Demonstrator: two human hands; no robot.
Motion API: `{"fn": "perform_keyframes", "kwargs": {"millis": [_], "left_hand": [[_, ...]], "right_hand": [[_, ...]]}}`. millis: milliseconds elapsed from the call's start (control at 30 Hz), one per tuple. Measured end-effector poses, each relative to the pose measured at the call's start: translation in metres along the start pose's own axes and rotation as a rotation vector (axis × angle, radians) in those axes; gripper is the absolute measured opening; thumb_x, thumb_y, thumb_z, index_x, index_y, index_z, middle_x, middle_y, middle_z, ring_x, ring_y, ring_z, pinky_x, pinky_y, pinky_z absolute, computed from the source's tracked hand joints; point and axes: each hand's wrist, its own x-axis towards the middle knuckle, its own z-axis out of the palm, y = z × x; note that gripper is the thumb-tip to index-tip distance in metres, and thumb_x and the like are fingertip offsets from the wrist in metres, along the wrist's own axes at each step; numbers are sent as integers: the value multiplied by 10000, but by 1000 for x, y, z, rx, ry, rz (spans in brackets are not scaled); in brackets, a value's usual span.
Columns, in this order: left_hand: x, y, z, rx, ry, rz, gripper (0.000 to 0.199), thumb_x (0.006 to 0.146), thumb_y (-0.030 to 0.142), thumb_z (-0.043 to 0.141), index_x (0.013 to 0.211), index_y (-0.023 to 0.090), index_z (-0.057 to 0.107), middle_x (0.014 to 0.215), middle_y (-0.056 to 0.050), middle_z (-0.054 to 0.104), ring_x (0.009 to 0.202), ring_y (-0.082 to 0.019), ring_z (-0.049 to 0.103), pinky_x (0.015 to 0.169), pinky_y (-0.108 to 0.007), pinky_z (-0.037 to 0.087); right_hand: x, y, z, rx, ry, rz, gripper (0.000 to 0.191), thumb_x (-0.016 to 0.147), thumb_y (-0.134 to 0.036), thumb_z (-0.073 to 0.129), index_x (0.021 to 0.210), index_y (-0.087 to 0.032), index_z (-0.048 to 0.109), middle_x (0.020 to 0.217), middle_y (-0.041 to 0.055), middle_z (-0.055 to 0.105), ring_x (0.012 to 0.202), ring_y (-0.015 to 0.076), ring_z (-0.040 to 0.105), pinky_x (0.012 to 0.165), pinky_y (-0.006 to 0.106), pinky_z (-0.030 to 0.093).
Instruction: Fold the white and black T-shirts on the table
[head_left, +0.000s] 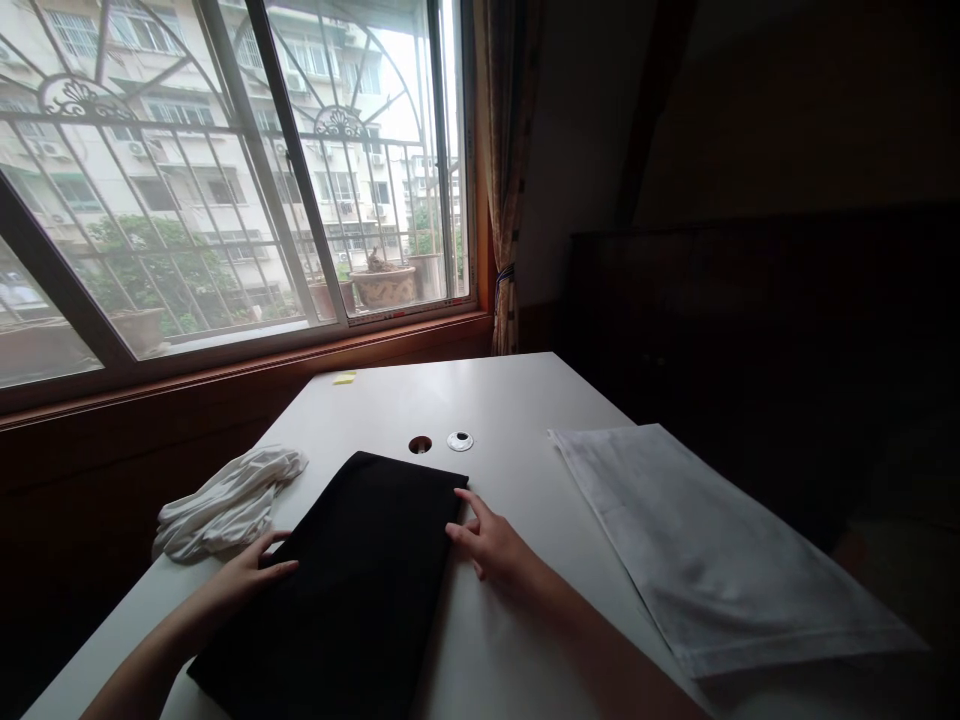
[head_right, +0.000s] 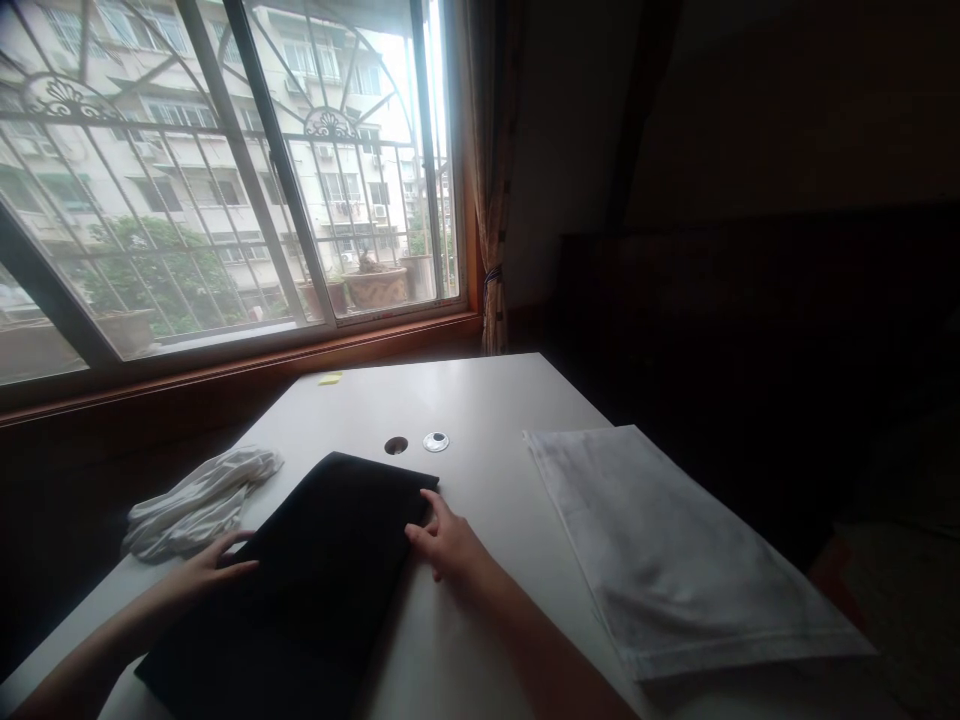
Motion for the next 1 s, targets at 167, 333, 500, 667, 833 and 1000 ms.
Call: {"fn": "perform_keyframes", "kwargs": {"millis": [167, 333, 500, 667, 833, 1000], "left_hand": [[-20, -12, 9, -103, -15, -47, 995, 647, 718, 777, 1438, 186, 492, 1489, -183, 570, 1358, -396, 562, 1024, -408, 561], [-33, -13, 14, -184, 6, -41, 1023, 624, 748, 775, 1442, 204, 489, 1556, -188, 505, 1397, -403, 521, 1057, -431, 537], [-42, 8, 13, -262, -27, -87, 1105, 585, 751, 811, 1483, 222, 443, 1509, -185, 550, 1335, -415, 580, 974, -414, 588], [-44, 27, 28, -406, -102, -71, 1061, 675, 684, 818, 1523, 252, 348, 1472, -186, 572, 1219, -388, 669, 946, -438, 601], [-46, 49, 69, -483, -133, -33, 1088, 687, 637, 838, 1551, 270, 289, 1386, -175, 640, 1182, -373, 692, 973, -457, 587], [-51, 58, 105, -466, -184, 76, 1190, 691, 607, 847, 1601, 297, 145, 1278, -148, 706, 1158, -370, 700, 996, -499, 566]], "right_hand": [[-7, -5, 10, 181, -129, 82, 919, 921, -560, 647, 1636, -305, 129, 896, -25, 668, 483, 85, 574, 469, 209, 447], [-17, -12, 23, 248, -447, 162, 1122, 831, -463, 786, 1639, -353, 15, 753, -59, 638, 506, 131, 620, 504, 228, 492], [-19, -15, 40, 149, -344, 87, 690, 831, -315, 730, 1463, -319, 454, 651, -66, 595, 542, 152, 580, 542, 256, 478], [-11, -14, 32, 60, -79, -100, 278, 768, -225, 673, 1043, -249, 706, 952, -2, 677, 800, 171, 602, 717, 279, 462], [0, -5, -6, 107, 126, -9, 226, 763, -243, 588, 978, -228, 657, 911, 0, 654, 855, 192, 599, 747, 294, 464], [-5, 0, -47, 147, 96, 146, 240, 763, -277, 610, 996, -224, 633, 911, 11, 657, 831, 193, 613, 691, 283, 467]]}}
